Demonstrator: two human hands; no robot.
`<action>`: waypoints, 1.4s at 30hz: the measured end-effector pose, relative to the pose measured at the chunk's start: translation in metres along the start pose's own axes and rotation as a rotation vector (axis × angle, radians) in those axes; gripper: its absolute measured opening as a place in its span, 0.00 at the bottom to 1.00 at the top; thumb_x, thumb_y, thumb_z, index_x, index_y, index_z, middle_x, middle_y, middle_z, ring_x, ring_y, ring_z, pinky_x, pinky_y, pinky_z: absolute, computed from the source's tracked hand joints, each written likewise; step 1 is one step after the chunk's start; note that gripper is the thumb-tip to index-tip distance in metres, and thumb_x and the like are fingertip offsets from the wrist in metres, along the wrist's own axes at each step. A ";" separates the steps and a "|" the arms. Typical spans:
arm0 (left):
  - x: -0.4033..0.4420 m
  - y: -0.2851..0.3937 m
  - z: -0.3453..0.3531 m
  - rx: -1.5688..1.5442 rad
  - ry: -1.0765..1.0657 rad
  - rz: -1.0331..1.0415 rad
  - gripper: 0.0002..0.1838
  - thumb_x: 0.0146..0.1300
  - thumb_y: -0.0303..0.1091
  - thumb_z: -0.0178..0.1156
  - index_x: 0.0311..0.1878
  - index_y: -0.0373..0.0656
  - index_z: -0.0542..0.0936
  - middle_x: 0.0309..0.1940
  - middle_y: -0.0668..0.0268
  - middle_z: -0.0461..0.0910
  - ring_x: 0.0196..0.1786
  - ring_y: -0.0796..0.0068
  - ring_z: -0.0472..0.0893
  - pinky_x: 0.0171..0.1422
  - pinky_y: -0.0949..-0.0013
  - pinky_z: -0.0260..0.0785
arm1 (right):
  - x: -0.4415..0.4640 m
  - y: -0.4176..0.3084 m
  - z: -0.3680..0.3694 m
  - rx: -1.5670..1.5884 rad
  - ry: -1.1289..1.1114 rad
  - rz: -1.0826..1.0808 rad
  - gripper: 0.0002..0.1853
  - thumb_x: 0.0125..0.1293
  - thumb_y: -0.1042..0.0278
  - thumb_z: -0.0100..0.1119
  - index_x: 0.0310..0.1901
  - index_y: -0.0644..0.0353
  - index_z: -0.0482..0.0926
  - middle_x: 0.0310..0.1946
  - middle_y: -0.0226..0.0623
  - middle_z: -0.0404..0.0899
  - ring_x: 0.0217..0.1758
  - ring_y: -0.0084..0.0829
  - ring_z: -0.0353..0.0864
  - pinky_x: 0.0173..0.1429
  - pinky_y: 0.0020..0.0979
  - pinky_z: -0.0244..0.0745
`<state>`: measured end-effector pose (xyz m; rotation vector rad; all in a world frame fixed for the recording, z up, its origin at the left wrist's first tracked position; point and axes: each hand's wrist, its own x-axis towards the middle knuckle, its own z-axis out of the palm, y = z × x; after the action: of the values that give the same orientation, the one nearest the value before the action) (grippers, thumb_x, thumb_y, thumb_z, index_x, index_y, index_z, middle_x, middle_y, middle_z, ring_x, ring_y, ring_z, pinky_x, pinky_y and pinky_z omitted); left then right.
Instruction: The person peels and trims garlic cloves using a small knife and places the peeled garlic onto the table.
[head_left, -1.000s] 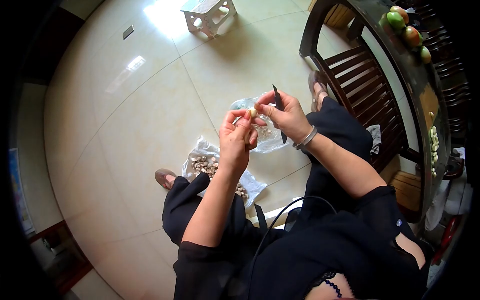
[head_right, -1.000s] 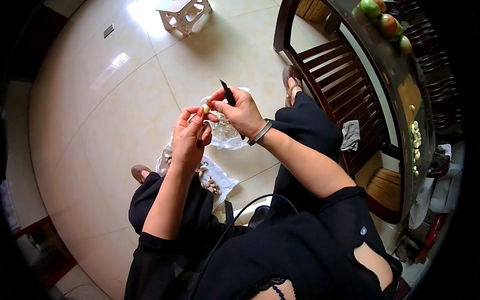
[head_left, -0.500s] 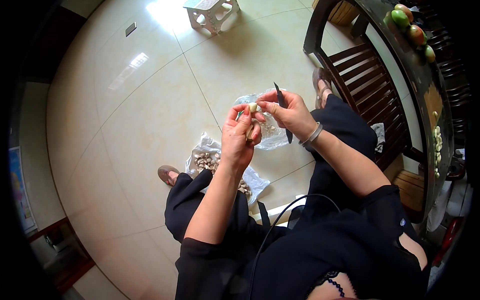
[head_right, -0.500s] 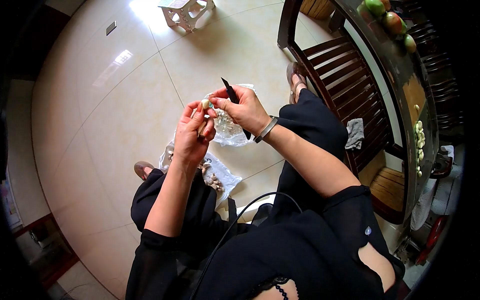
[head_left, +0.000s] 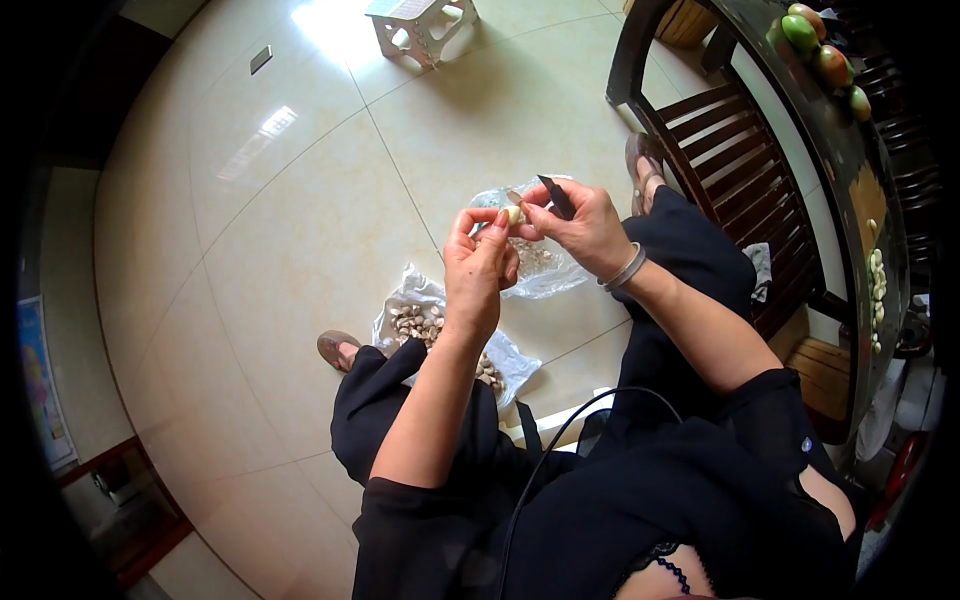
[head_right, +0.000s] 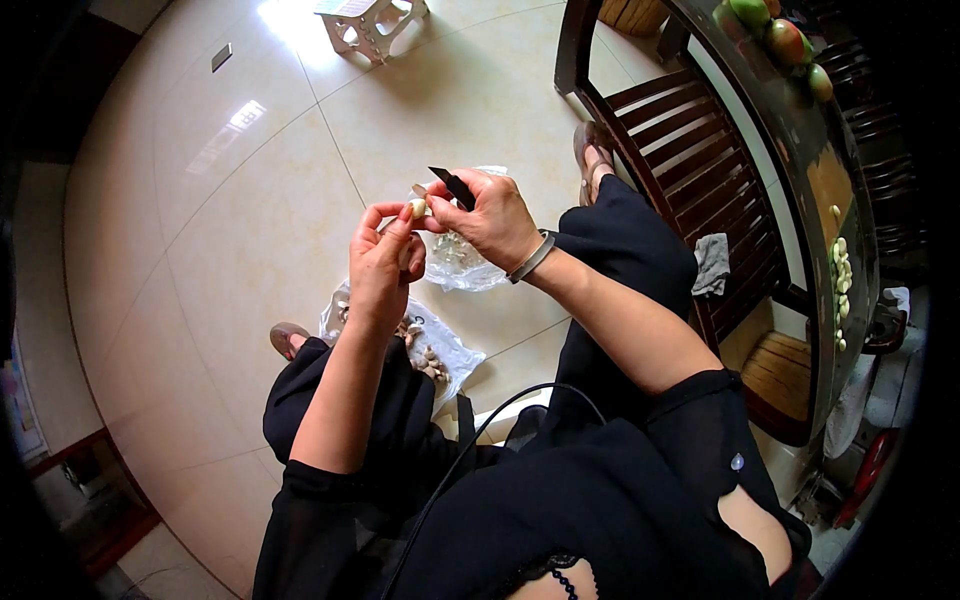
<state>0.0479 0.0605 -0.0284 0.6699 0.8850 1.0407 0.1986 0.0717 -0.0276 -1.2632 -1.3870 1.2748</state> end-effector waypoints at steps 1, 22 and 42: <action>0.000 0.001 0.000 -0.071 -0.002 -0.027 0.06 0.64 0.32 0.49 0.39 0.42 0.66 0.28 0.57 0.78 0.14 0.86 0.62 0.16 0.83 0.53 | 0.000 0.001 0.000 -0.077 0.009 -0.025 0.10 0.59 0.69 0.56 0.37 0.68 0.75 0.28 0.30 0.77 0.32 0.18 0.75 0.39 0.20 0.71; -0.001 0.001 -0.007 -0.240 -0.035 -0.142 0.06 0.64 0.32 0.46 0.42 0.42 0.66 0.33 0.54 0.77 0.17 0.82 0.63 0.18 0.81 0.52 | 0.006 0.019 -0.002 -0.612 -0.024 -0.030 0.14 0.51 0.61 0.64 0.28 0.65 0.75 0.21 0.43 0.75 0.24 0.35 0.76 0.30 0.29 0.70; -0.004 -0.016 0.007 0.405 0.151 0.144 0.08 0.63 0.31 0.50 0.37 0.36 0.65 0.20 0.64 0.76 0.16 0.86 0.67 0.18 0.79 0.55 | 0.004 0.012 0.011 -0.371 0.154 -0.249 0.14 0.59 0.60 0.55 0.26 0.65 0.70 0.17 0.47 0.72 0.22 0.46 0.73 0.27 0.37 0.67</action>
<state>0.0599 0.0503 -0.0363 1.0153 1.2103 1.0587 0.1884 0.0736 -0.0415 -1.3483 -1.6573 0.7577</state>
